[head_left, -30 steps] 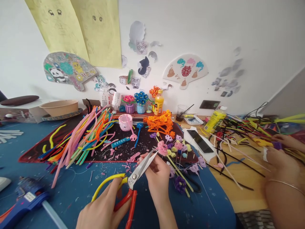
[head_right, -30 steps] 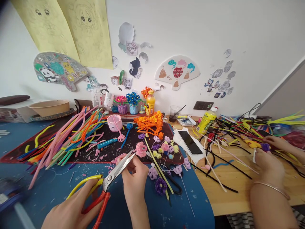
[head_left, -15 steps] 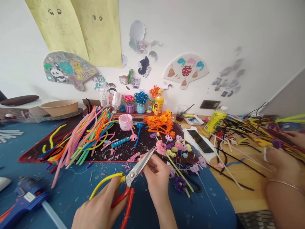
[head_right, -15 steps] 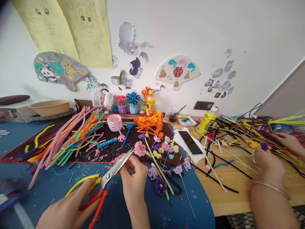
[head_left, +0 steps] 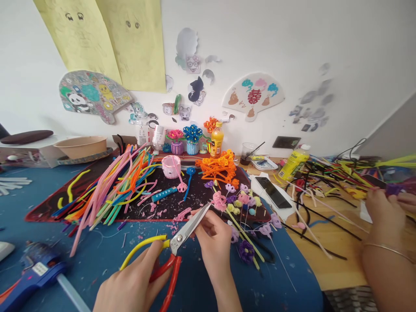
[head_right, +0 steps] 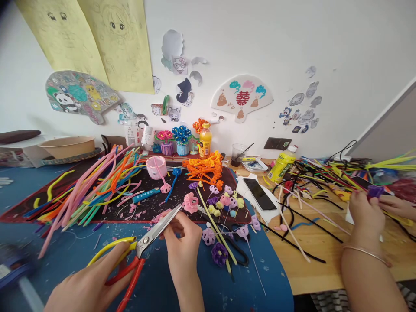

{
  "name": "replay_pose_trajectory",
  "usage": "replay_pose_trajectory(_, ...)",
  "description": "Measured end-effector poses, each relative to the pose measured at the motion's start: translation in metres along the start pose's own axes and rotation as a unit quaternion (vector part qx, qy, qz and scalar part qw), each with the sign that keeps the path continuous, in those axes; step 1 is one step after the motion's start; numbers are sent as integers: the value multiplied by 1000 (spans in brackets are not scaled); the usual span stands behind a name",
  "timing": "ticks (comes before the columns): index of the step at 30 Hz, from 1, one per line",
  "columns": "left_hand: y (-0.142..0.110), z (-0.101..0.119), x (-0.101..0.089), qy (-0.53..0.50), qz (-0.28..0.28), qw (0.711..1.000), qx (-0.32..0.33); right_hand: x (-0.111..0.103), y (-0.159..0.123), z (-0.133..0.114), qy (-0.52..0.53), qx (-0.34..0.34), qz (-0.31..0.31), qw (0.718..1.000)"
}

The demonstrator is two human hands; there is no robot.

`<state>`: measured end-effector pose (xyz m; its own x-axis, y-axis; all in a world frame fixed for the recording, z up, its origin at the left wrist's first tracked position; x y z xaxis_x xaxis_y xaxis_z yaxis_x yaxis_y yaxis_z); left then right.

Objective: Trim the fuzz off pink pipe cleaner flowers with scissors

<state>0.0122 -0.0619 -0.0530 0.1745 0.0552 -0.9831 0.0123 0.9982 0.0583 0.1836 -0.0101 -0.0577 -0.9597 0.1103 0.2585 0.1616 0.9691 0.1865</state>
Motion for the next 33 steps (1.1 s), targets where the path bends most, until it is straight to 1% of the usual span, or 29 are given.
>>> replay_pose_trajectory(4,2,-4,3,9,-13,1000,0,-1,1,1,-16,-6,1,1000)
replay_pose_trajectory(9,3,-6,3,33,-24,999,-2,-1,1,-2,-40,-26,-4,999)
replay_pose_trajectory(13,3,-9,4,24,-23,999,-9,-2,1,-4,-45,-32,4,998)
replay_pose_trajectory(16,3,-10,6,-13,-23,1000,-10,-1,1,-2,-34,-21,7,999)
replay_pose_trajectory(19,4,-9,8,-72,-28,997,-3,-2,1,1,-8,7,18,1000)
replay_pose_trajectory(23,5,-1,8,-144,-48,988,4,-2,1,0,15,24,22,999)
replay_pose_trajectory(25,5,3,3,-177,-26,984,-16,-1,1,-2,20,26,16,999)
replay_pose_trajectory(27,6,5,-3,-223,13,973,-58,0,1,-3,28,31,11,999)
replay_pose_trajectory(29,7,7,-6,-292,26,951,-96,2,1,-2,41,41,-3,998)
replay_pose_trajectory(30,8,10,-5,-336,25,935,-110,3,1,-1,52,48,-12,997)
replay_pose_trajectory(33,14,19,-3,-466,14,873,-143,8,2,3,85,68,-39,993)
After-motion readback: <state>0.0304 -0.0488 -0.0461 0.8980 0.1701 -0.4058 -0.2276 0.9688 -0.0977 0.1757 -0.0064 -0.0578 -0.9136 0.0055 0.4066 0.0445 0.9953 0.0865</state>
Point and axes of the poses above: each hand's wrist, its own y-axis towards the middle knuckle, its own x-axis out of the palm, z = x × y, the point moved 7 cm from there along y, towards the middle knuckle
